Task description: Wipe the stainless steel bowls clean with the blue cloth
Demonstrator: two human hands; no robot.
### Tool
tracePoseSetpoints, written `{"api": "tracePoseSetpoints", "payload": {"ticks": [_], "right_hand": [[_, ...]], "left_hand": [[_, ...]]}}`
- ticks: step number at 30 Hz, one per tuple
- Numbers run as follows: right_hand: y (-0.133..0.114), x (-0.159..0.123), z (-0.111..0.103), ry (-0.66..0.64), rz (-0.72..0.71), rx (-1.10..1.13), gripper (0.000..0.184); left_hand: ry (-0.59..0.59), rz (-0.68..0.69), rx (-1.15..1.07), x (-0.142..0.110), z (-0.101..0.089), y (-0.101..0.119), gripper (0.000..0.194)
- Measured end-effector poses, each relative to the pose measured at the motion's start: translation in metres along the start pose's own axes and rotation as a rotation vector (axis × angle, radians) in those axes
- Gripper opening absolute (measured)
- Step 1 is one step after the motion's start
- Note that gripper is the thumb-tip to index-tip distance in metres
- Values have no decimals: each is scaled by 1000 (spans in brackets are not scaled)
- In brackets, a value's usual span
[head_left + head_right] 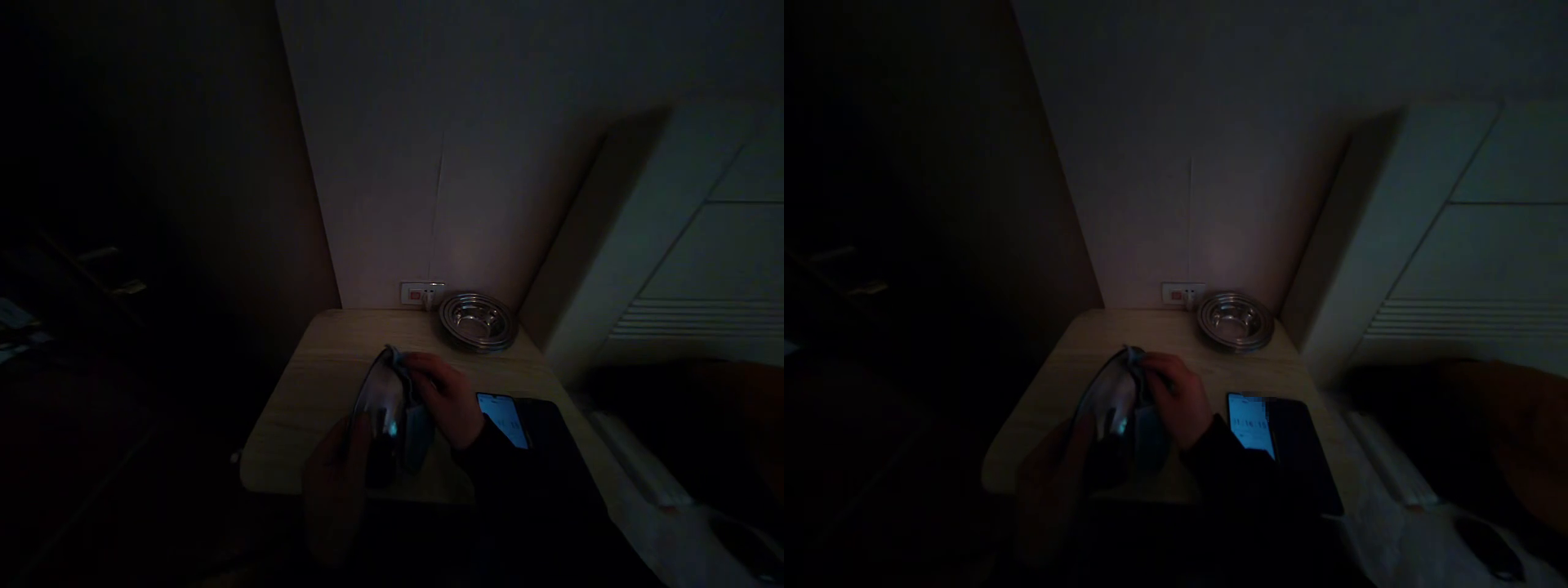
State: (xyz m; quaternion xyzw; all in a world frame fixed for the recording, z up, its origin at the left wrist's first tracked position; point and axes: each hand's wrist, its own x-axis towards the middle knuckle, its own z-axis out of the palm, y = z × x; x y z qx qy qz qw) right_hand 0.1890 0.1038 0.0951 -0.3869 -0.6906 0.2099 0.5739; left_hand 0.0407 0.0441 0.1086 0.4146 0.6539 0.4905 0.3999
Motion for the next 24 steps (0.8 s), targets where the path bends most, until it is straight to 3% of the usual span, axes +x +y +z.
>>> {"api": "tracePoseSetpoints", "payload": {"ticks": [5, 11, 17, 21, 24], "right_hand": [[-8, -14, -1, -38, -45, 15, 23], [15, -4, -6, 22, 201, 144, 17], [32, -7, -7, 63, 293, 185, 17], [26, -12, -5, 91, 297, 173, 17], [5, -16, -3, 71, 150, 101, 19]], "left_hand": [[-12, 45, -9, -1, -1, 0, 45], [-36, 47, 23, -3, 0, -1, 44], [-54, 33, -12, 0, 0, -4, 47], [-58, 49, 2, 0, 1, -4, 46], [-35, 45, -2, -1, 1, -5, 45]]}}
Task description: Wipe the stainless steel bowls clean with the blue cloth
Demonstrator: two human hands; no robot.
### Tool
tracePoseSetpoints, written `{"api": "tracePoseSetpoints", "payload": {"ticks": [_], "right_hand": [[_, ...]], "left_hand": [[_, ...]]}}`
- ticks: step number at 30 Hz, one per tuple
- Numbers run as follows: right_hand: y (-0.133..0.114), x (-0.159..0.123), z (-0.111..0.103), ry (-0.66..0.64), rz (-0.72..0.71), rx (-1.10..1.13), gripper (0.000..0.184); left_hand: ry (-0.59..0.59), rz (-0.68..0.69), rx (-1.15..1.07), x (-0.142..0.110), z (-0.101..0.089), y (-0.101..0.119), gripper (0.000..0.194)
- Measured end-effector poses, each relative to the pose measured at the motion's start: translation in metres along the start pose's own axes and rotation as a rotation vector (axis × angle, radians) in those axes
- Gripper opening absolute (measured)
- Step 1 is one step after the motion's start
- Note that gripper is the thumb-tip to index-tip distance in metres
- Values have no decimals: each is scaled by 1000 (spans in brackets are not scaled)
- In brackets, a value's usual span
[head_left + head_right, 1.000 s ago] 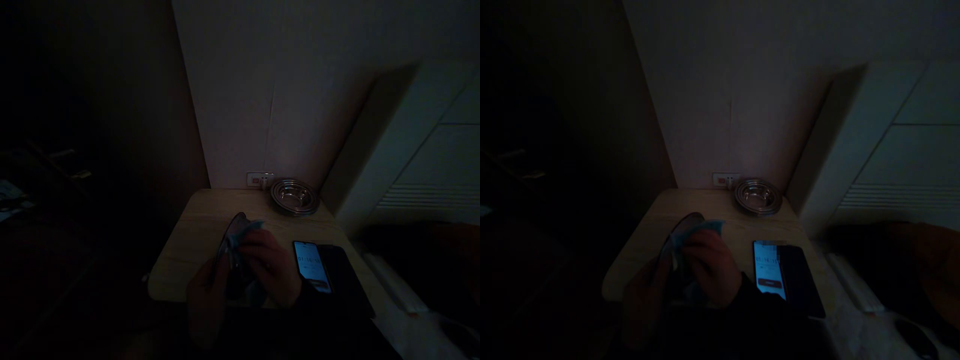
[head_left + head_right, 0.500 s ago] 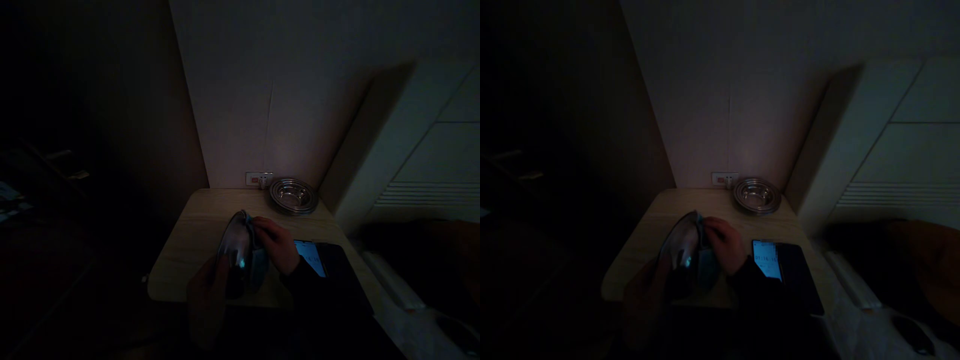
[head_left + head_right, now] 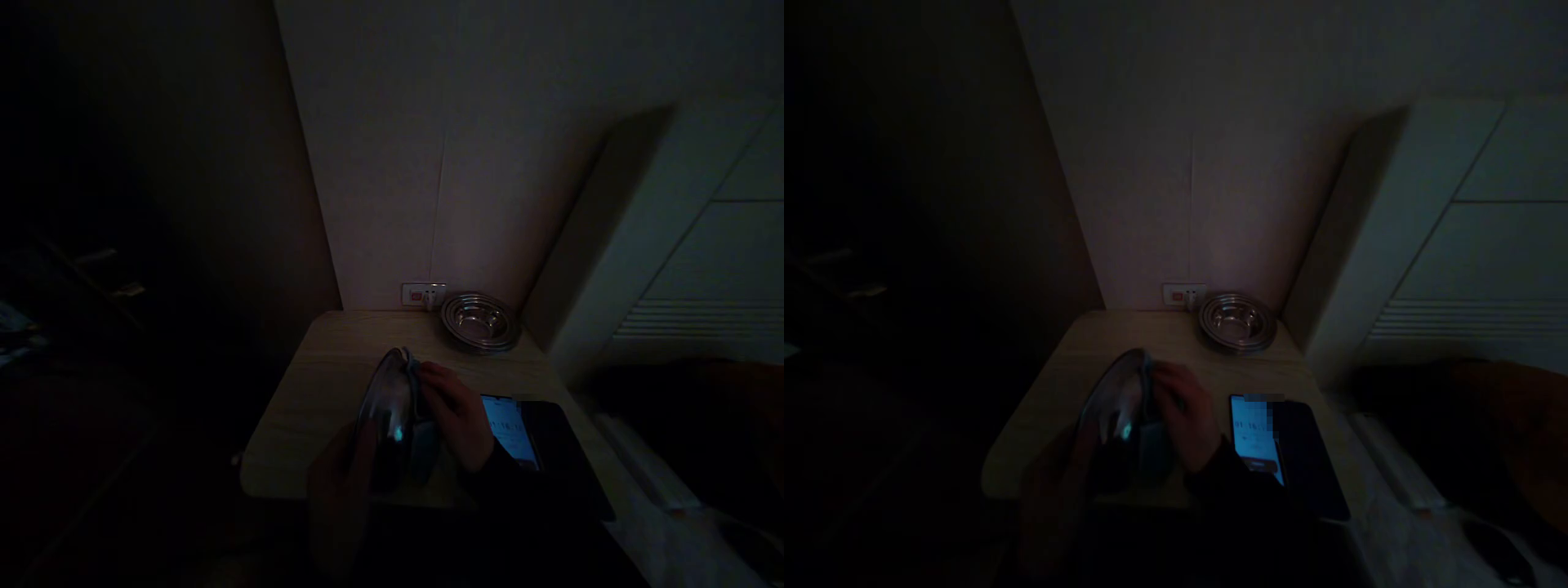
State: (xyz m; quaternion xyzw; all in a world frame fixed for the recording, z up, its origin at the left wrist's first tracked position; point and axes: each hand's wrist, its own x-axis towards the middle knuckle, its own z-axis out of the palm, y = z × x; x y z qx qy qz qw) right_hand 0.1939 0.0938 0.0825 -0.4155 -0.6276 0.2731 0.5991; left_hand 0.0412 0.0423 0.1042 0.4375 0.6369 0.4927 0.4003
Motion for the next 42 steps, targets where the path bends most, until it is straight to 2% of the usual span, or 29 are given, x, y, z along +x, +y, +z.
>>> {"api": "tracePoseSetpoints", "payload": {"ticks": [2, 4, 8, 13, 17, 20, 21, 24, 28, 32, 35, 37, 42], "right_hand": [[-13, -2, 1, -75, -170, -75, 22], [-20, 1, 0, -133, -258, -126, 22], [-24, 9, -3, -107, -211, -188, 20], [-36, 12, -4, -275, -331, -222, 18], [-37, 17, -5, -231, -268, -273, 17], [-35, 17, -7, -354, -388, -234, 18], [-35, 16, -7, -328, -419, -222, 17], [-33, 14, -9, -207, -338, -294, 19], [-33, 9, -10, -322, -463, -232, 20], [-31, 8, -11, -232, -418, -282, 21], [-31, 6, -11, -288, -448, -265, 22], [-29, 7, -11, -265, -469, -276, 22], [-22, 9, -13, -153, -354, -354, 16]], "left_hand": [[8, -4, 6, -2, 0, 0, 43], [7, -2, 23, -3, 1, 1, 42], [3, 4, 26, -3, 4, -1, 41], [-25, 67, 62, -5, 8, -3, 41], [-29, 55, 68, -7, 9, 3, 41], [-37, 68, 91, -7, 8, 5, 40], [-34, 73, 100, -6, 8, 5, 40], [-30, 75, 118, -6, 7, 5, 40], [-61, 88, 94, -6, 7, 6, 38], [-59, 79, 54, -6, 7, 6, 38], [-54, 67, 46, -5, 7, 4, 38], [-63, 66, 34, -5, 7, 2, 39], [-94, 61, 36, -8, 8, 3, 39]]}}
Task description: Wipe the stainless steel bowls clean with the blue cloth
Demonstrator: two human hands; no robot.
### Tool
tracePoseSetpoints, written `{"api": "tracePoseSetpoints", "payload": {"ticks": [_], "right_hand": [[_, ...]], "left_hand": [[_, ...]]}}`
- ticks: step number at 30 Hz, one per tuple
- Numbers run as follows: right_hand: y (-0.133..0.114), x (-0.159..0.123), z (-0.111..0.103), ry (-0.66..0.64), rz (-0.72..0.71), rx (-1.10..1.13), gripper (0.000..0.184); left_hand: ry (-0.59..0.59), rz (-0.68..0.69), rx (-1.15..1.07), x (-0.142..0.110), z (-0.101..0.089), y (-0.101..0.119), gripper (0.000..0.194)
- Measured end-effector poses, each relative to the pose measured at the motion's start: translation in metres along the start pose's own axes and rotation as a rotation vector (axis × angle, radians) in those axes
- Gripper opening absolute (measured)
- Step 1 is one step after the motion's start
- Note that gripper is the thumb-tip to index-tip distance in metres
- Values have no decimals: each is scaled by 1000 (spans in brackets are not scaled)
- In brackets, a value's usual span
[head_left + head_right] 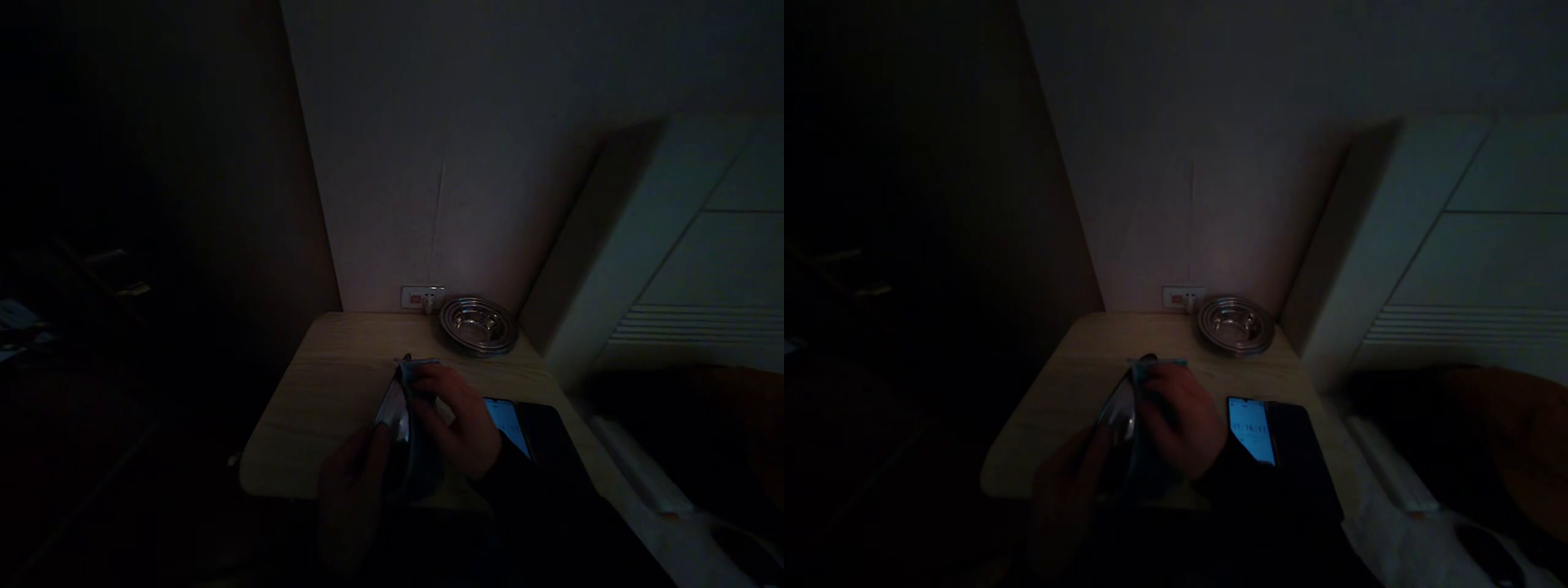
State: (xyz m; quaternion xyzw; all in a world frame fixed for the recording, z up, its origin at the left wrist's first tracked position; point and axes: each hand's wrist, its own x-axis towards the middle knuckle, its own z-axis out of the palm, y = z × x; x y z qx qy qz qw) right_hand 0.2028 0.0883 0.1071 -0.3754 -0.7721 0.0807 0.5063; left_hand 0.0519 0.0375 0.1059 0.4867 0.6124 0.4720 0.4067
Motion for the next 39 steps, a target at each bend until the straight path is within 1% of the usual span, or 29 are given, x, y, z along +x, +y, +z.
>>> {"api": "tracePoseSetpoints", "payload": {"ticks": [2, 4, 5, 8, 9, 12, 15, 17, 19, 22, 26, 29, 30, 33, 35, 36, 39], "right_hand": [[-1, -2, 0, 32, 37, -10, 15], [-5, -5, 0, 46, 31, -33, 18], [-7, -6, 0, 31, 1, -46, 20], [-12, -7, -1, -52, -150, -59, 23], [-13, -7, -2, -58, -173, -58, 23], [-11, -5, -3, -29, -148, -50, 25], [-9, -6, -4, -67, -177, -16, 26], [-9, -6, -3, -43, -174, -16, 25], [-10, -6, -3, -15, -138, -24, 25], [-13, -4, -1, -64, -176, 10, 24], [-16, 1, 3, -62, -190, 17, 23], [-17, 6, 4, -122, -264, 35, 23], [-17, 8, 5, -124, -278, 25, 23], [-17, 12, 4, -108, -260, -10, 23], [-18, 12, 3, -144, -278, 2, 23], [-18, 13, 3, -159, -295, 7, 23], [-18, 13, 3, -130, -278, -20, 22]], "left_hand": [[-15, 3, 6, 0, 0, 1, 39], [-5, 19, 15, 0, 0, 1, 40], [5, 29, 21, 1, 0, 0, 40], [20, 52, 38, 2, -1, -1, 38], [18, 50, 39, 2, -1, -1, 39], [18, 45, 50, 1, -1, 0, 39], [-4, 51, 67, 1, -1, 2, 38], [-9, 46, 56, 2, -2, 3, 39], [-9, 36, 49, 2, -2, 3, 40], [-19, 24, 60, 2, -3, 2, 40], [1, 22, 33, 3, -4, 1, 39], [-16, 30, 34, 5, -5, 1, 38], [-19, 32, 34, 5, -5, 0, 39], [9, 12, 24, 7, -6, -1, 40], [-6, 15, 23, 7, -7, -1, 39], [-33, 26, 28, 7, -8, -1, 38], [-53, 31, 48, 7, -9, -2, 39]]}}
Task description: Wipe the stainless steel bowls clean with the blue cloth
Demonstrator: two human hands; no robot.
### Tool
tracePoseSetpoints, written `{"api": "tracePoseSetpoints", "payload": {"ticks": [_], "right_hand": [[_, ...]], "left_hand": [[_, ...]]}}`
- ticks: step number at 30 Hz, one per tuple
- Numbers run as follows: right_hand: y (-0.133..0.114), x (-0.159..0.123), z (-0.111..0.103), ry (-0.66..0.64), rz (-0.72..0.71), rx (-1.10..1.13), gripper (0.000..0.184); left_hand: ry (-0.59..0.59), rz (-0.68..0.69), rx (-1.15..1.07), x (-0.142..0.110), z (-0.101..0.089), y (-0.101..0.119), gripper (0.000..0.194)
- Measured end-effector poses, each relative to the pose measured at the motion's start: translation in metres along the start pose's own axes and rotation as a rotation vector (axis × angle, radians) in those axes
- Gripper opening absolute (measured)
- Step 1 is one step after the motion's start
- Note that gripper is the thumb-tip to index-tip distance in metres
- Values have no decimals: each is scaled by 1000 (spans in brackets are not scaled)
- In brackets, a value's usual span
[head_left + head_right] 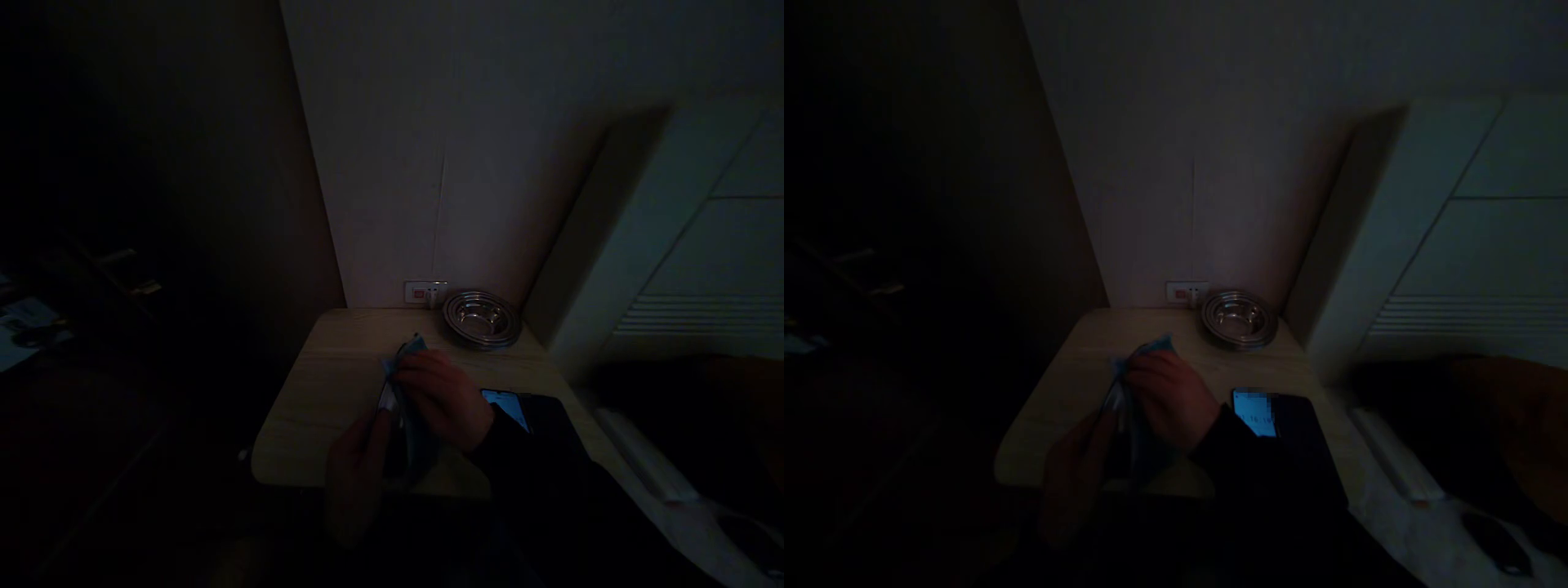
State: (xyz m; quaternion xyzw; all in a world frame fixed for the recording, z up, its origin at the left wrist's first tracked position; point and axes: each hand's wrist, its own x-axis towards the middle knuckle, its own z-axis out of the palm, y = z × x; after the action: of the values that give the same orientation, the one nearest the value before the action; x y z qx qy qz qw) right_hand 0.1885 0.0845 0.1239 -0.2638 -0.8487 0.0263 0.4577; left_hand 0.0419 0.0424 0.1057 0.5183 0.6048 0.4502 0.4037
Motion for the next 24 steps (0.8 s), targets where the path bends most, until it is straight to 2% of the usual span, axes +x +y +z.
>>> {"api": "tracePoseSetpoints", "payload": {"ticks": [2, 5, 9, 13, 15, 17, 20, 22, 24], "right_hand": [[1, 0, 0, -9, 30, 9, 24], [2, 0, 1, -52, -2, 54, 23], [-1, 1, 5, 42, 107, 33, 24], [1, 5, 11, -9, 39, 127, 26], [11, 7, 13, 4, 126, 129, 26], [23, 7, 15, 25, 284, 163, 26], [34, -2, 18, 68, 488, 274, 26], [35, -11, 21, 100, 574, 338, 26], [33, -18, 24, 122, 630, 374, 27]], "left_hand": [[17, -9, -12, 0, 0, -1, 40], [-8, -1, -22, 0, 0, -4, 40], [42, -28, -39, -1, -3, -7, 41], [40, -46, -28, -1, -6, -7, 40], [48, -55, -56, 0, -7, -8, 40], [74, -80, -70, -1, -8, -12, 42], [194, -145, -7, -5, -10, -28, 41], [284, -178, 22, -9, -14, -38, 40], [325, -182, 38, -11, -19, -41, 41]]}}
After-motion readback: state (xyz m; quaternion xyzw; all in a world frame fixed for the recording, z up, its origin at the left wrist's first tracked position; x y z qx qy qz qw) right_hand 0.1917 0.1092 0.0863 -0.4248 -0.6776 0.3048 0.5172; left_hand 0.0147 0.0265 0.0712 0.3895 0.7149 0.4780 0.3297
